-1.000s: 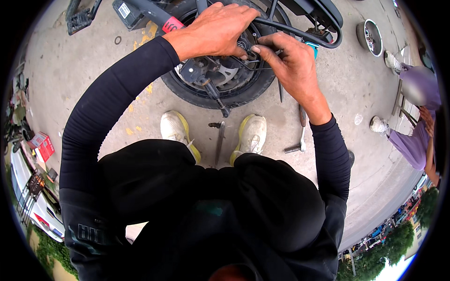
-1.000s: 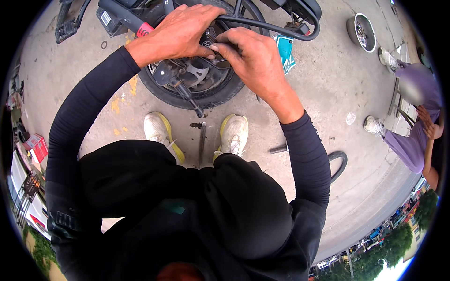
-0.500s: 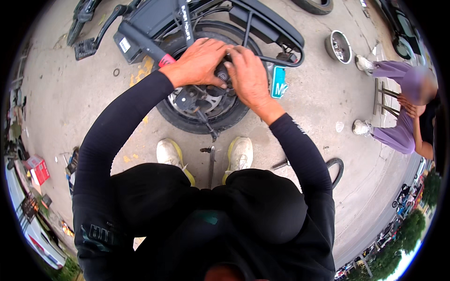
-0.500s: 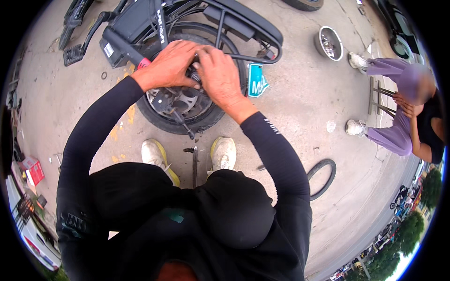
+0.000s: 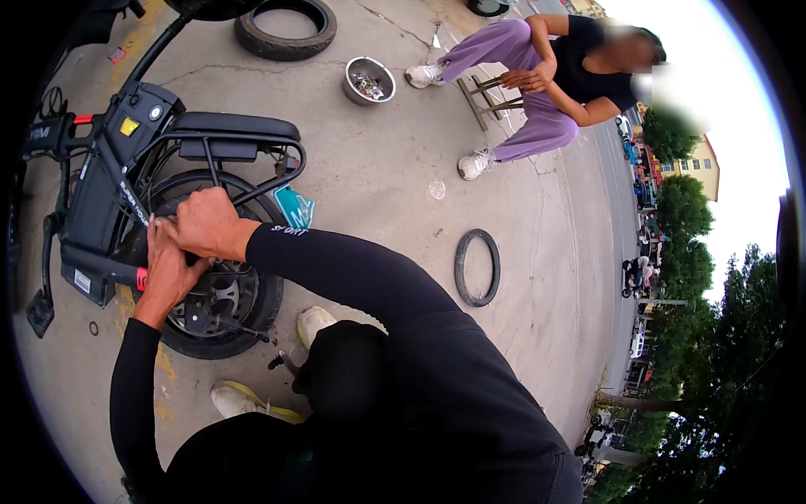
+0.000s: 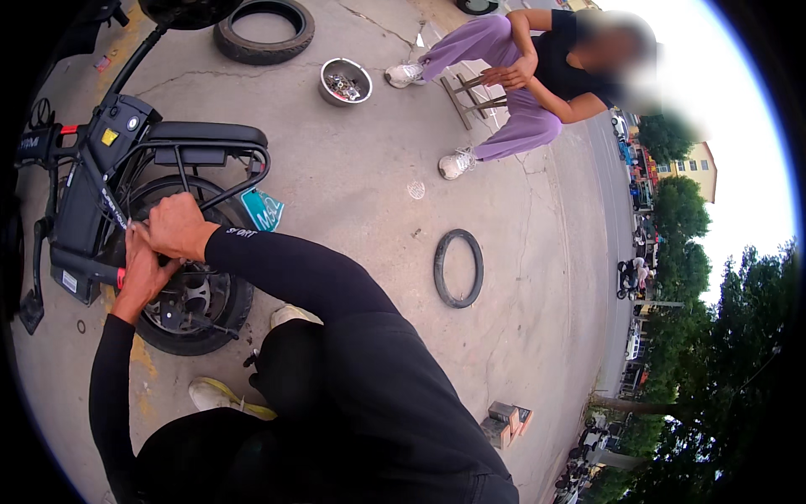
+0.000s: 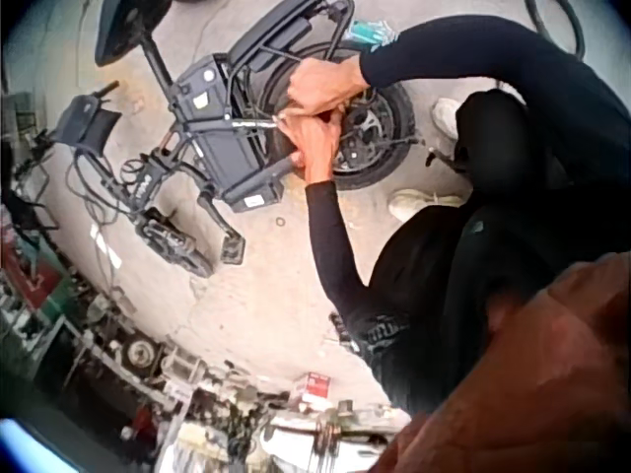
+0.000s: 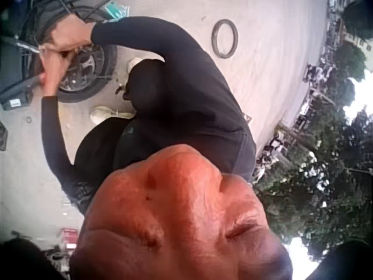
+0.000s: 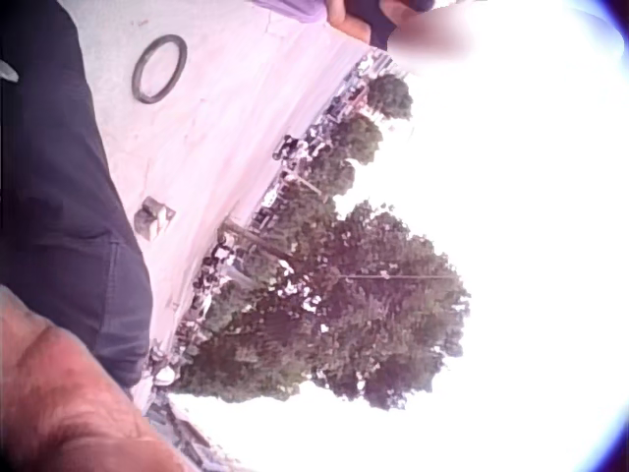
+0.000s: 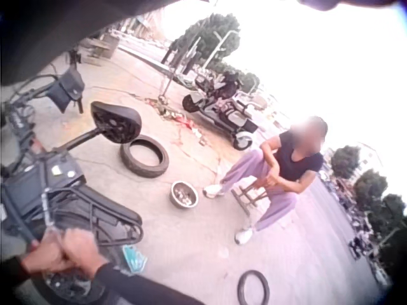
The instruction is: The person works on the rear wheel and brake assembly of a motorcycle, using a wrench and screwdriver to adjust and tighten components. The person repeatedly manipulates the brake caliper and rotor area while the motorcycle remains on its stand.
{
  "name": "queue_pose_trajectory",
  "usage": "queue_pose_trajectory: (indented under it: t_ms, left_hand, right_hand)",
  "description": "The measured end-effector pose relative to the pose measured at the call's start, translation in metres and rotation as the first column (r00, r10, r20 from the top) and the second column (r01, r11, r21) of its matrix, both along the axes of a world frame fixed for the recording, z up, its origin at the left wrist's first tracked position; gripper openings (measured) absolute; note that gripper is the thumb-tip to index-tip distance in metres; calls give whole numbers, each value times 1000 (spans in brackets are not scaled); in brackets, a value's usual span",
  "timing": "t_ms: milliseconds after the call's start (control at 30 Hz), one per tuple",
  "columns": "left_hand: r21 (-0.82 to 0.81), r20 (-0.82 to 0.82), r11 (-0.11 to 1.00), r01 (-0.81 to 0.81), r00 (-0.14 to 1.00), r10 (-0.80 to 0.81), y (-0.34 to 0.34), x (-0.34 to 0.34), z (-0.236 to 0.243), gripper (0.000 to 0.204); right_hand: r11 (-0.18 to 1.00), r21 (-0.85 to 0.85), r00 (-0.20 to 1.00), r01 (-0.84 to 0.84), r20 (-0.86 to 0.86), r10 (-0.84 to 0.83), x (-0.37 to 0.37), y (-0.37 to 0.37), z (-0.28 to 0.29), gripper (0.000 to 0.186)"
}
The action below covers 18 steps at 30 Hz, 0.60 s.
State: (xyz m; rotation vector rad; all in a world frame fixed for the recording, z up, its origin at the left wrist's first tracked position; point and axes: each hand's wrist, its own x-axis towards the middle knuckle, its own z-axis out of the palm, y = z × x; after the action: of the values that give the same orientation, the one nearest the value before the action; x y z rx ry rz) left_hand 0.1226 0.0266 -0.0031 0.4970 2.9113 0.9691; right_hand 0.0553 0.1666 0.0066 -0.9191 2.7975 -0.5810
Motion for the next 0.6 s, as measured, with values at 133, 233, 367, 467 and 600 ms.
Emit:
queue_pose_trajectory:
  t_ms: [133,233,367,467,600]
  left_hand:
    - [-114,41,992,52,998,-47,-26,-2,-6,65]
    - [-47,-28,995,85,996,-87,-18,-8,-15,63]
    - [-53,-16,995,83,996,-84,-24,-4,-15,65]
    - [-14,-81,995,102,991,-103,-25,-2,-23,63]
    - [-26,-78,994,108,991,-110,-33,-2,-19,58]
  right_hand:
    - [998,51,999,-25,-28,26,-8,-19,0,57]
    - [998,44,991,38,-131,-32,-10,-9,-6,59]
    - [998,4,991,58,-121,-57,-14,-15,-16,51]
    - [999,-3,991,38,-130,-38,-12,-12,-23,46]
    - [989,-88,989,119,-77,-125,-6,-24,-8,36]
